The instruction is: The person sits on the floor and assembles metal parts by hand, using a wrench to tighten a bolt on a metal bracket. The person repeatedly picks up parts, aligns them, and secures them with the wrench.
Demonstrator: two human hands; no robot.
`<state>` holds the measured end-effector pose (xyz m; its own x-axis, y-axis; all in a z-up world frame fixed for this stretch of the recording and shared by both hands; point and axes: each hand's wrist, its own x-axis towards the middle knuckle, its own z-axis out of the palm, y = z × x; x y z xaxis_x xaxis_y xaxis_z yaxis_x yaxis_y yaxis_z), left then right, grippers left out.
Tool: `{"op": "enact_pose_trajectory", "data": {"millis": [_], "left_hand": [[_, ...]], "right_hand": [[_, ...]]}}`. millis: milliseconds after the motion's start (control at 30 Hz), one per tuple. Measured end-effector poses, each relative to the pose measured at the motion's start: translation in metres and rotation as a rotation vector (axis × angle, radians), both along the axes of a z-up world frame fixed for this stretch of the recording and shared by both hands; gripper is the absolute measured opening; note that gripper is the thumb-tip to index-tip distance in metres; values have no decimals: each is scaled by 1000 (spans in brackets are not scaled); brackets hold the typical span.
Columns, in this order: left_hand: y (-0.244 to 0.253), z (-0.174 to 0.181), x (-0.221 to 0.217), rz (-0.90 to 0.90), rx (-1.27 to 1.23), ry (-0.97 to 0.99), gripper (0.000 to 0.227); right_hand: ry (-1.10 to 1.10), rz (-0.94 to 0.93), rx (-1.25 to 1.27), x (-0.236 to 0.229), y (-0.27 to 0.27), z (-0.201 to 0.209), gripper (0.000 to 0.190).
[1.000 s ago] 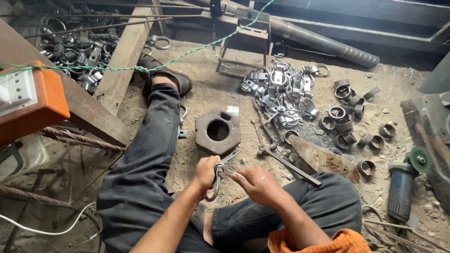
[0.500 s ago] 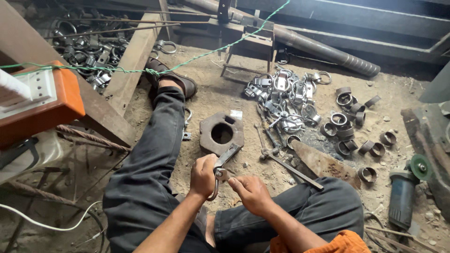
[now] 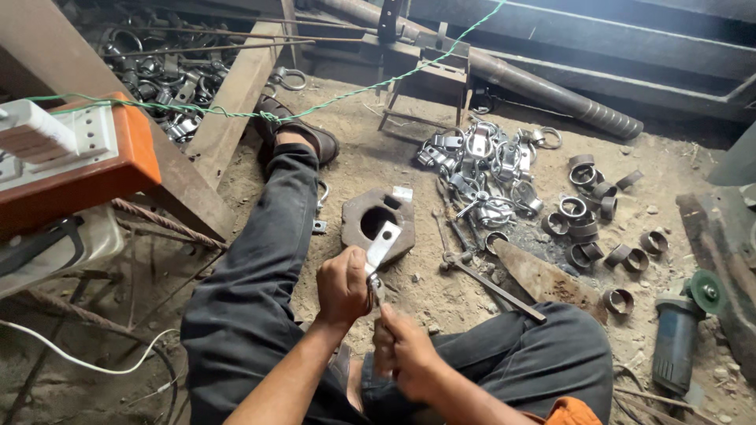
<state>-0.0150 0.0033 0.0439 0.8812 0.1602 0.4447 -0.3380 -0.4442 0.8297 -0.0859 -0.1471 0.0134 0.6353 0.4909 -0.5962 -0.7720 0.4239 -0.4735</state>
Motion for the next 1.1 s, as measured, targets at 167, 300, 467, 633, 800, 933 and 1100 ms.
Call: {"op": "enact_pose_trajectory", "data": {"millis": [167, 300, 467, 633, 800, 933, 1100], "left_hand": [[-1, -4, -1, -3, 53, -61, 43], [-2, -20, 7, 93, -6, 76, 44], [0, -36, 15, 203, -63, 250, 42], [-6, -49, 14, 144, -142, 374, 43], [-10, -74, 19, 137, -194, 357, 41], [-4, -96, 23, -60, -534, 427, 41], [0, -75, 20, -264, -785, 818, 36]], "right_hand": [[262, -40, 259, -13, 8, 27, 53], [18, 36, -102, 4, -3, 17, 53], [-888, 106, -802, 20, -23, 11, 50], [-915, 140, -1020, 38, -33, 23, 44], [-913, 212, -1059, 43, -32, 22, 48], [-990, 277, -1099, 47, -31, 32, 46], [-1041, 415, -1214, 52, -37, 49, 42]]}}
